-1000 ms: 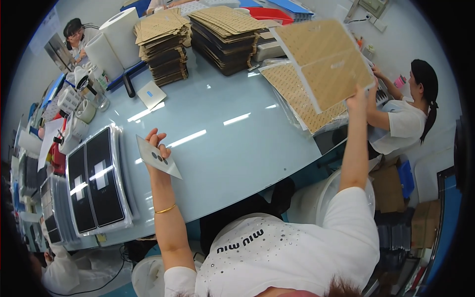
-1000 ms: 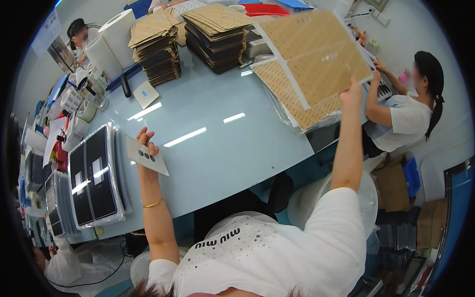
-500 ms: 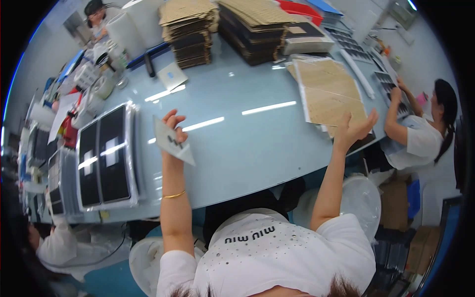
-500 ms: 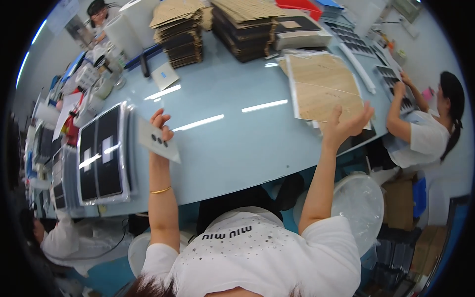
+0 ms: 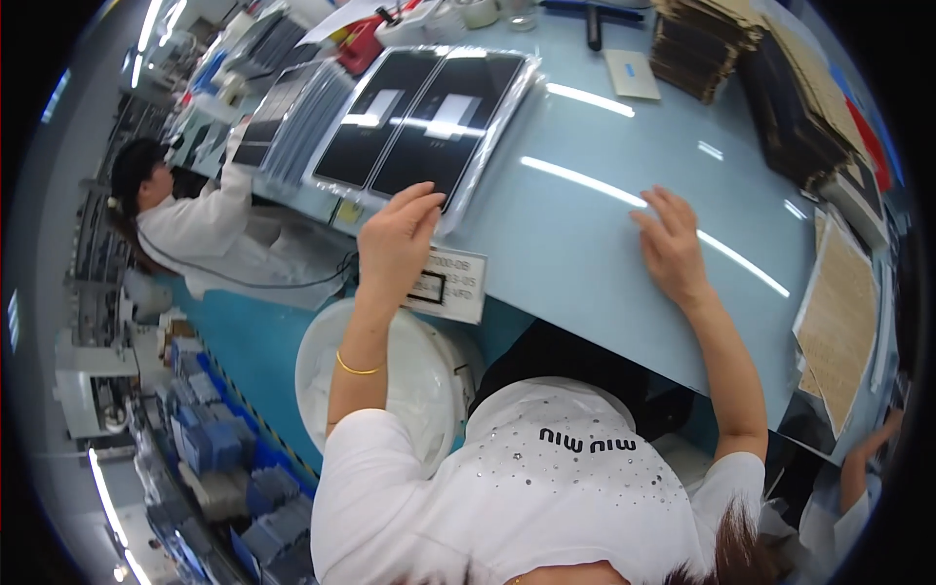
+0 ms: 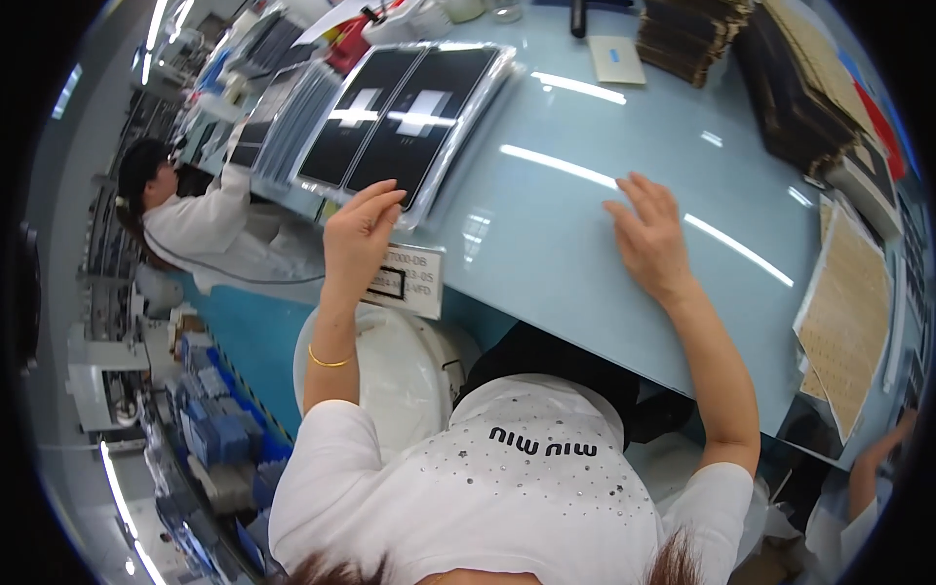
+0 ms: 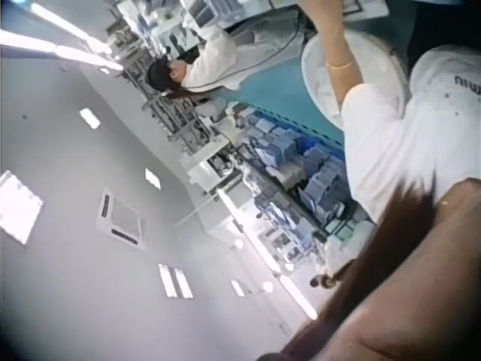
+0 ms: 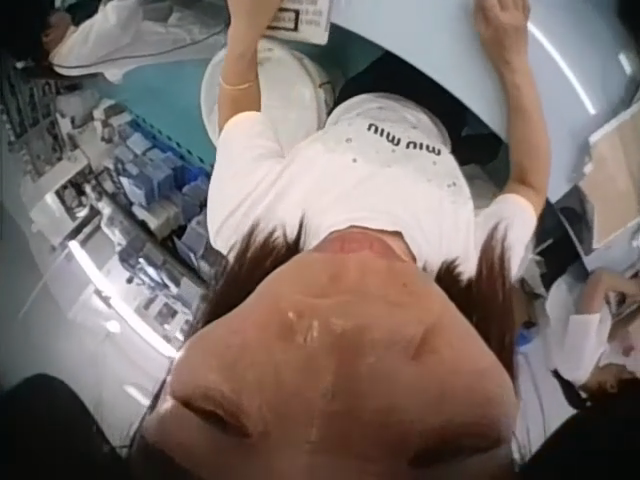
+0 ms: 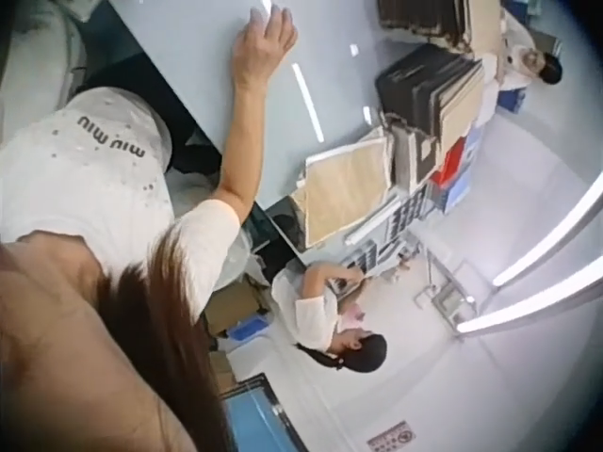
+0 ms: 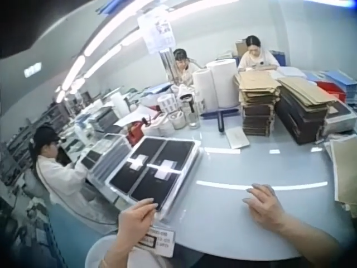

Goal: Assembling electronic panels by applying adhesive sheets and protective films at a manufacturing workstation.

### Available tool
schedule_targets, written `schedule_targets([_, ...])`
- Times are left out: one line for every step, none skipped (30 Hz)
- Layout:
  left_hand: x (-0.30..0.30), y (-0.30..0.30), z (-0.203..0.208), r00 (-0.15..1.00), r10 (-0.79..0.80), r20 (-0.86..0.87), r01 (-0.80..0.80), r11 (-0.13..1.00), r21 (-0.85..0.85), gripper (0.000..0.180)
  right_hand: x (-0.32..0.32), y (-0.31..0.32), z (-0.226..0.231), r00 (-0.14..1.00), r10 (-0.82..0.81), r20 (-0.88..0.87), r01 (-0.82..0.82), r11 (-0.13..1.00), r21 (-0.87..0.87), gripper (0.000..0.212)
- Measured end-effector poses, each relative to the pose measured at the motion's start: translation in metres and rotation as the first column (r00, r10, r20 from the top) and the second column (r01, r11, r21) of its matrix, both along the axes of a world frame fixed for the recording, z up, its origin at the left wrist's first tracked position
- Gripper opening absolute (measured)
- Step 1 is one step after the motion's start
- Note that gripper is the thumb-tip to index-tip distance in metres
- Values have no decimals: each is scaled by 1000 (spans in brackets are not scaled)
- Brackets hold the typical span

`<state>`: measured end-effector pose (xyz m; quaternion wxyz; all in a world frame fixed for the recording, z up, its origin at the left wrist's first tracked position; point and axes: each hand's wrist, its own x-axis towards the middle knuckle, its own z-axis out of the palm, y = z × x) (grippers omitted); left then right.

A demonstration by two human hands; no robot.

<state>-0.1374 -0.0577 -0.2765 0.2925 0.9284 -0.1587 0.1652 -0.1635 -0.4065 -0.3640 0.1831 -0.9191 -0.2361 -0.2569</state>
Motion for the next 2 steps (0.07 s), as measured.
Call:
schedule_targets([-2,14,-2,1000,18,5,-18,998,54,14,3,-1,-4,1000,-16,-2,16,999,47,34])
schedule_targets([-3,24,-4,999,32,10,-33,994,107,14,5,-7,-8,999,-35,-6,35,995,92,35])
